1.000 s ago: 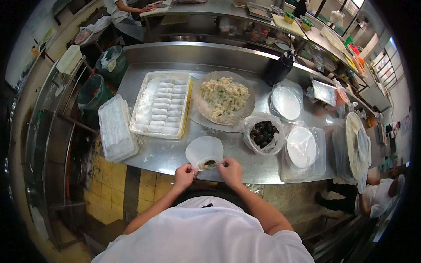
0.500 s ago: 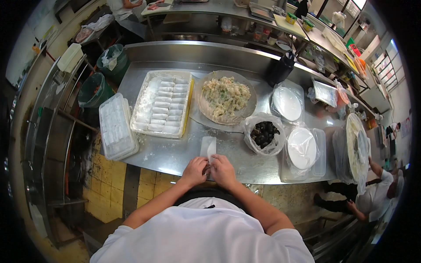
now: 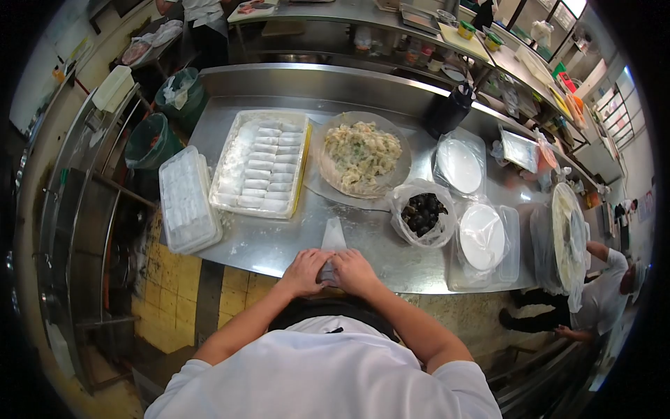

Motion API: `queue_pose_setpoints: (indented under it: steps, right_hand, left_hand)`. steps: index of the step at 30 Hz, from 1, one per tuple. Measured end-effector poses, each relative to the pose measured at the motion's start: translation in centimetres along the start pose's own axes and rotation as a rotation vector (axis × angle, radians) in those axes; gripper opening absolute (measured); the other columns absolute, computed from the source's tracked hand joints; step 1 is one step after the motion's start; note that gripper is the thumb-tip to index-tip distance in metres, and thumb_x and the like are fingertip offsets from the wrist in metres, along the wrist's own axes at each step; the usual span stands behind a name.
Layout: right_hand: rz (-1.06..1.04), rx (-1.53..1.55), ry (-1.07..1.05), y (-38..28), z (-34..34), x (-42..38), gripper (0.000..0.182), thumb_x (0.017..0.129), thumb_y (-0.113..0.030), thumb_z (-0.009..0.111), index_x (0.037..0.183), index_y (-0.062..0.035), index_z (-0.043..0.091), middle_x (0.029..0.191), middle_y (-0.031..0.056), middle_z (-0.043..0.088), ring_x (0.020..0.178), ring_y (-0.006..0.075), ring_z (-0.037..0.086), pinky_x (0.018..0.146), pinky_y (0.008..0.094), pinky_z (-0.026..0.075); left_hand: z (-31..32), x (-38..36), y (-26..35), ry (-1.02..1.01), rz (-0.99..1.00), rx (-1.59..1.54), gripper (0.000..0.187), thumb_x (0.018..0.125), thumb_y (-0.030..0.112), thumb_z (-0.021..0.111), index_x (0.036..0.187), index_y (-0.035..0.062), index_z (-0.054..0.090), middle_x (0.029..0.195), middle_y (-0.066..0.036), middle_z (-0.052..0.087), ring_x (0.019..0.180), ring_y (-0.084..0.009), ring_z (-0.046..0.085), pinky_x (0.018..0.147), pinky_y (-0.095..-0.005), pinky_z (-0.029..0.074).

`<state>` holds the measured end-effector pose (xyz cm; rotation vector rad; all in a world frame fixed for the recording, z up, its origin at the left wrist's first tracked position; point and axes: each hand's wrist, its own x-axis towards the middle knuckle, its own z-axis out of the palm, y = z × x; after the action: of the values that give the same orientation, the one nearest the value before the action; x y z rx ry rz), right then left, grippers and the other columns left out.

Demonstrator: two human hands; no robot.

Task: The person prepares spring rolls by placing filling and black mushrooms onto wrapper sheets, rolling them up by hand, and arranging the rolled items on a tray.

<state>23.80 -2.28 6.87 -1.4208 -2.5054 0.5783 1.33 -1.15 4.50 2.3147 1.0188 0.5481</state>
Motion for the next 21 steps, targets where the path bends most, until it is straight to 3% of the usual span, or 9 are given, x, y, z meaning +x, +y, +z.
queue_pose_setpoints:
  steps: [3,6,12,18,21]
  right_hand:
    - [0.104,0.206,0.238,0.7,0.5,-2.0,0.051,0.081,-0.019,0.081,0.127,-0.0014,0.066,0.122,0.0195,0.07,0.118,0.0402,0.066,0.11,0.0487,0.05]
    - [0.06,0.102,0.165,0.2,-1.8,-3.5,0.061,0.078,-0.017,0.082,0.134,-0.0028,0.062,0.132,0.0189,0.067,0.127,0.0411,0.062,0.116,0.0492,0.047]
    - [-0.108,-0.056,0.061,0.3,1.5,-4.8,0.056,0.084,-0.02,0.084,0.133,-0.0047,0.063,0.127,0.0178,0.066,0.12,0.0386,0.062,0.111,0.0505,0.047]
    - [-0.113,-0.026,0.211,0.5,2.2,-4.3,0.037,0.09,-0.019,0.075,0.123,-0.0033,0.067,0.105,0.0132,0.068,0.103,0.0344,0.064,0.099,0.0492,0.049]
    - [-0.078,0.007,0.134,1.1,2.2,-3.8,0.028,0.092,-0.016,0.074,0.118,-0.0036,0.069,0.105,0.0153,0.067,0.101,0.036,0.063,0.095,0.0498,0.049]
  left_hand:
    - [-0.4,-0.8,-0.2,-0.037,0.037,0.024,0.091,0.072,0.027,0.092,0.152,0.0096,0.054,0.145,-0.011,0.063,0.138,-0.0327,0.057,0.117,-0.048,0.043]
    - [1.1,-2.3,-1.2,0.013,0.111,0.065,0.087,0.072,0.026,0.092,0.151,0.0122,0.058,0.14,-0.008,0.067,0.133,-0.0294,0.061,0.113,-0.0465,0.046]
    - [3.7,-3.2,-1.0,0.213,0.169,0.053,0.054,0.081,0.019,0.088,0.133,0.0135,0.072,0.124,-0.004,0.076,0.118,-0.0273,0.07,0.101,-0.0442,0.055]
    - [3.0,-1.9,-1.0,0.248,0.17,-0.036,0.04,0.09,0.023,0.081,0.128,0.0132,0.075,0.111,-0.005,0.076,0.103,-0.0294,0.069,0.091,-0.0423,0.056]
    - [2.9,-1.1,-0.6,0.266,0.114,-0.051,0.029,0.092,0.024,0.08,0.12,0.0145,0.079,0.105,-0.006,0.075,0.097,-0.0305,0.067,0.087,-0.0429,0.056]
